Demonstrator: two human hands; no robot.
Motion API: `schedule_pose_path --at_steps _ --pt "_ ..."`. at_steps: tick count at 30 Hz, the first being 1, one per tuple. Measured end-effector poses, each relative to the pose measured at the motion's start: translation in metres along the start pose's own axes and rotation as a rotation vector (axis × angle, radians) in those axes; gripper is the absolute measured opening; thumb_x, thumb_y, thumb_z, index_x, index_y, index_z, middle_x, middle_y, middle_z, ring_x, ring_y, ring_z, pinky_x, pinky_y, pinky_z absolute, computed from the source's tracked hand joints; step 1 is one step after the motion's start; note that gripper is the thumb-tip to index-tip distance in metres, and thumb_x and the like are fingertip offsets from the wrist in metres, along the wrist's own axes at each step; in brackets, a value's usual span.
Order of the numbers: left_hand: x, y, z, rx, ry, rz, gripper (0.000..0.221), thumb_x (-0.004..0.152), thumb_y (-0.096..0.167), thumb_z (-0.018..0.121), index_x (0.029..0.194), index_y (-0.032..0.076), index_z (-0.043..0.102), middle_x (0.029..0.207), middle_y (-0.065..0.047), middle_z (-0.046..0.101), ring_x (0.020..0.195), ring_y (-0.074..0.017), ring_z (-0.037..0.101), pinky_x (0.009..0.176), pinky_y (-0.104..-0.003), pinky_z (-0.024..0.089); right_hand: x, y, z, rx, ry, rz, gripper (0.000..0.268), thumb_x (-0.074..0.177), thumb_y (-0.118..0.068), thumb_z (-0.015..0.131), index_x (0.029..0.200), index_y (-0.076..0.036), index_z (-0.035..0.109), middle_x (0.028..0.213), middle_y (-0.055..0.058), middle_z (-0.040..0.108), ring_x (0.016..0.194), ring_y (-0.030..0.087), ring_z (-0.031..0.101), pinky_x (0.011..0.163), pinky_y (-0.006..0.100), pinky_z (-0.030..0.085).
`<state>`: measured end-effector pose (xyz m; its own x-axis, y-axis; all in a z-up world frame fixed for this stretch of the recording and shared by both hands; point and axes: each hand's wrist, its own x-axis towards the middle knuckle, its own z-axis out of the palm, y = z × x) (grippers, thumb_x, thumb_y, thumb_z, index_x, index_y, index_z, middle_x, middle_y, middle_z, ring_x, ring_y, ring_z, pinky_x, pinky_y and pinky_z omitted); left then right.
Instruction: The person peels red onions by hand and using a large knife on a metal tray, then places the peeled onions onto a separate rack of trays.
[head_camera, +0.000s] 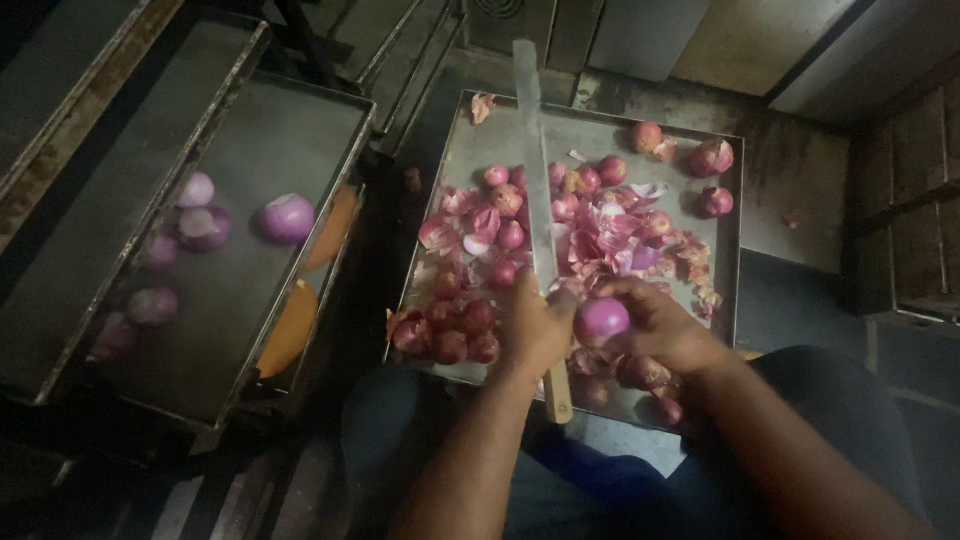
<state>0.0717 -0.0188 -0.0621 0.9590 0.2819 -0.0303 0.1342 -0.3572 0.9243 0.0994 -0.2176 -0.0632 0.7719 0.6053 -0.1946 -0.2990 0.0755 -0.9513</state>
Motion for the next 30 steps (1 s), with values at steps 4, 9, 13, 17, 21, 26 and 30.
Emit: schedule_pose_path --at_steps 4,9,13,17,21,26,30 --pt "0.007 -0.005 -0.001 0.105 -0.015 -0.050 0.034 0.086 0.022 0.075 0.107 0.000 0.061 0.096 -0.022 0.071 0.090 -0.0390 0.070 0.078 -0.049 0.054 -0.006 0.014 -0.013 0.300 -0.057 0.015 0.058 0.078 0.007 0.075 0.130 -0.004 0.053 0.120 0.016 0.062 0.099 0.027 0.069 0.077 0.040 0.062" --pt "0.004 -0.003 -0.006 0.305 -0.021 -0.011 0.030 0.090 0.024 0.071 0.109 0.002 0.061 0.099 -0.022 0.071 0.094 -0.0414 0.069 0.080 -0.051 0.053 0.001 0.028 -0.010 0.464 -0.087 -0.086 0.047 0.086 0.003 0.069 0.128 -0.006 0.048 0.117 0.016 0.061 0.094 0.032 0.070 0.071 0.043 0.063" --pt "0.007 0.000 -0.016 0.352 -0.042 -0.059 0.029 0.093 0.028 0.067 0.110 0.004 0.062 0.101 -0.021 0.071 0.095 -0.0406 0.069 0.080 -0.051 0.053 -0.003 0.008 0.005 0.230 0.065 -0.007 0.065 0.074 0.011 0.066 0.132 -0.011 0.048 0.124 0.008 0.059 0.106 0.022 0.067 0.082 0.039 0.060" --pt "0.012 0.008 -0.021 0.222 -0.136 -0.104 0.029 0.096 0.031 0.063 0.112 0.007 0.063 0.102 -0.020 0.071 0.095 -0.0397 0.069 0.080 -0.050 0.054 0.002 -0.007 0.015 0.408 0.292 0.006 0.058 0.083 0.005 0.062 0.138 -0.007 0.049 0.121 0.010 0.063 0.103 0.023 0.069 0.089 0.042 0.059" --pt "-0.001 0.005 -0.014 -0.106 -0.086 0.283 0.025 0.102 0.029 0.055 0.112 0.008 0.064 0.104 -0.019 0.070 0.094 -0.0379 0.070 0.080 -0.049 0.055 0.006 -0.003 0.004 0.349 0.439 0.013 0.048 0.089 0.003 0.061 0.137 0.004 0.054 0.117 0.014 0.070 0.103 0.024 0.072 0.089 0.037 0.060" --pt "-0.017 -0.005 0.013 0.166 -0.121 0.408 0.023 0.102 0.029 0.059 0.096 0.006 0.060 0.096 -0.020 0.066 0.091 -0.0431 0.065 0.076 -0.054 0.051 0.008 0.017 -0.008 0.090 0.394 0.002 0.050 0.086 0.006 0.067 0.135 0.003 0.059 0.117 0.015 0.069 0.095 0.023 0.070 0.080 0.035 0.058" --pt "-0.002 -0.011 0.013 0.275 -0.059 0.252 0.023 0.100 0.028 0.059 0.100 0.005 0.061 0.093 -0.020 0.068 0.089 -0.0436 0.066 0.077 -0.054 0.051 0.006 0.021 -0.016 0.165 0.227 -0.057 0.053 0.081 0.007 0.069 0.132 -0.002 0.057 0.117 0.013 0.070 0.099 0.021 0.072 0.083 0.035 0.061"
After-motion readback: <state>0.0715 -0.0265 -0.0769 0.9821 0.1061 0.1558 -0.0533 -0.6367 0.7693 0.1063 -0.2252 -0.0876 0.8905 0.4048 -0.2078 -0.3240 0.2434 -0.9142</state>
